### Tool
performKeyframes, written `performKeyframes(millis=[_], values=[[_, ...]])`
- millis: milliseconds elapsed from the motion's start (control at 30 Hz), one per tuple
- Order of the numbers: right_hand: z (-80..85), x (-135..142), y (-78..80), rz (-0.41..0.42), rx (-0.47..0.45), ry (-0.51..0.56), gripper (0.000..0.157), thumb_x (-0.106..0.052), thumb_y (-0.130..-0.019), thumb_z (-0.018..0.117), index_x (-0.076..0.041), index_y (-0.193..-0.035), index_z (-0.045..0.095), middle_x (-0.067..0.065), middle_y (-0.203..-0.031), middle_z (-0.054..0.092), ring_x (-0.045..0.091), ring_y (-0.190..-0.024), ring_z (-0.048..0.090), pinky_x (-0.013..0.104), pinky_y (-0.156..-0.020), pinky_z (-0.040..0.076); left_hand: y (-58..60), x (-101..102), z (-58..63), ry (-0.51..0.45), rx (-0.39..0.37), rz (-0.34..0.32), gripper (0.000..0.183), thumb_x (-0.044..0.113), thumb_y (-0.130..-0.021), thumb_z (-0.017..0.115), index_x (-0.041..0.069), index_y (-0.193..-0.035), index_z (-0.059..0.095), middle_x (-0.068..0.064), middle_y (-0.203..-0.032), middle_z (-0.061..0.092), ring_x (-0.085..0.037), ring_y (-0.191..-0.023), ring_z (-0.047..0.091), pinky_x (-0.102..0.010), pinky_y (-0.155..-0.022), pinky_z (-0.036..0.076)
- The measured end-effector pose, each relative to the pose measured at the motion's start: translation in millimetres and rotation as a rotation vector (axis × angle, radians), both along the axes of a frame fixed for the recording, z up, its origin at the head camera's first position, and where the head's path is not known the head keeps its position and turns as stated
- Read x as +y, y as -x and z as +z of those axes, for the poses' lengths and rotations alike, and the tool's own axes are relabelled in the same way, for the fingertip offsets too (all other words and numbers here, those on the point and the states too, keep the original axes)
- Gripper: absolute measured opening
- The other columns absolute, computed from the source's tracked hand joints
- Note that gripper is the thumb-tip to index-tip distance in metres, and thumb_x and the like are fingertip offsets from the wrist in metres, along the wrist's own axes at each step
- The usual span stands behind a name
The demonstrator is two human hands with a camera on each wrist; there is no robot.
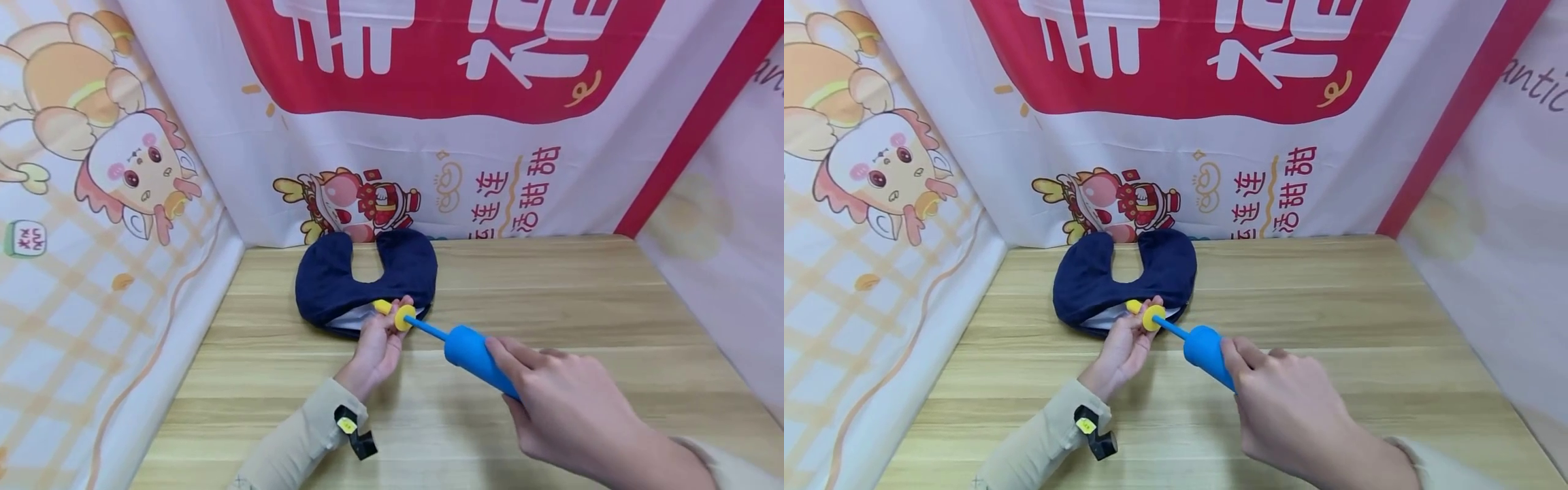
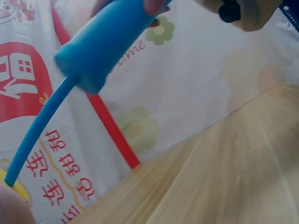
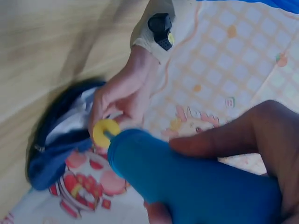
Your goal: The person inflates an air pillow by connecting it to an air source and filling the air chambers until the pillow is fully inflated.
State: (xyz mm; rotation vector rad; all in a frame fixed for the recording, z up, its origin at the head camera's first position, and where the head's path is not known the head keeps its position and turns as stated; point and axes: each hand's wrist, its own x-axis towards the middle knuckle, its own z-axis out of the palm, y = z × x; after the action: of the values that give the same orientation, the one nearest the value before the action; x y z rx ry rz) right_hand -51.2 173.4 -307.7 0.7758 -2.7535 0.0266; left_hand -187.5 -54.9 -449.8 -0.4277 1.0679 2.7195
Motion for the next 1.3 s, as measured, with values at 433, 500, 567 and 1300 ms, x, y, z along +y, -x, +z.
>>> performKeyframes(millis=[433, 500, 567, 1300], values=[[-52.6, -48, 36.0, 0.048, 0.107, -0.056, 0.067, -0.023, -0.063, 0.073, -0.005, -0.125, 0.060, 0.002, -0.107, 0.067, 0.023, -0.062, 0.062, 0.038, -0.042, 0.046, -18.1, 13, -6.3, 0.010, -0.041, -0.026, 0.033, 0.011, -0.101, 0.047, -0.001, -0.130, 0.039, 0.001, -0.106, 0.070, -0.008, -0.102, 0.065, -0.018, -0.090, 0.052], [-61.2, -44, 42.2, 0.071, 0.102, -0.014, 0.066, -0.026, -0.066, 0.075, -0.005, -0.127, 0.059, 0.002, -0.109, 0.068, 0.022, -0.064, 0.065, 0.038, -0.043, 0.048, -16.4, 13, -7.5, 0.024, -0.020, -0.042, 0.031, 0.009, -0.101, 0.047, -0.002, -0.129, 0.039, -0.001, -0.109, 0.070, -0.009, -0.104, 0.065, -0.018, -0.091, 0.052], [-68.2, -36, 45.6, 0.090, 0.094, 0.033, 0.064, -0.028, -0.070, 0.076, -0.006, -0.128, 0.059, 0.003, -0.113, 0.069, 0.021, -0.067, 0.068, 0.038, -0.047, 0.051, -13.4, 13, -8.7, 0.030, -0.001, -0.063, 0.032, 0.006, -0.100, 0.047, -0.002, -0.130, 0.038, -0.003, -0.112, 0.070, -0.009, -0.105, 0.066, -0.019, -0.092, 0.052], [-8.3, 13, -1.3, 0.010, -0.035, 0.054, 0.066, -0.031, -0.070, 0.082, -0.015, -0.130, 0.060, 0.001, -0.115, 0.071, 0.018, -0.077, 0.072, 0.036, -0.057, 0.057, -2.5, 3, 1.7, 0.034, 0.026, -0.048, 0.031, 0.006, -0.101, 0.045, -0.004, -0.129, 0.038, -0.007, -0.120, 0.066, -0.009, -0.106, 0.066, -0.021, -0.094, 0.052]])
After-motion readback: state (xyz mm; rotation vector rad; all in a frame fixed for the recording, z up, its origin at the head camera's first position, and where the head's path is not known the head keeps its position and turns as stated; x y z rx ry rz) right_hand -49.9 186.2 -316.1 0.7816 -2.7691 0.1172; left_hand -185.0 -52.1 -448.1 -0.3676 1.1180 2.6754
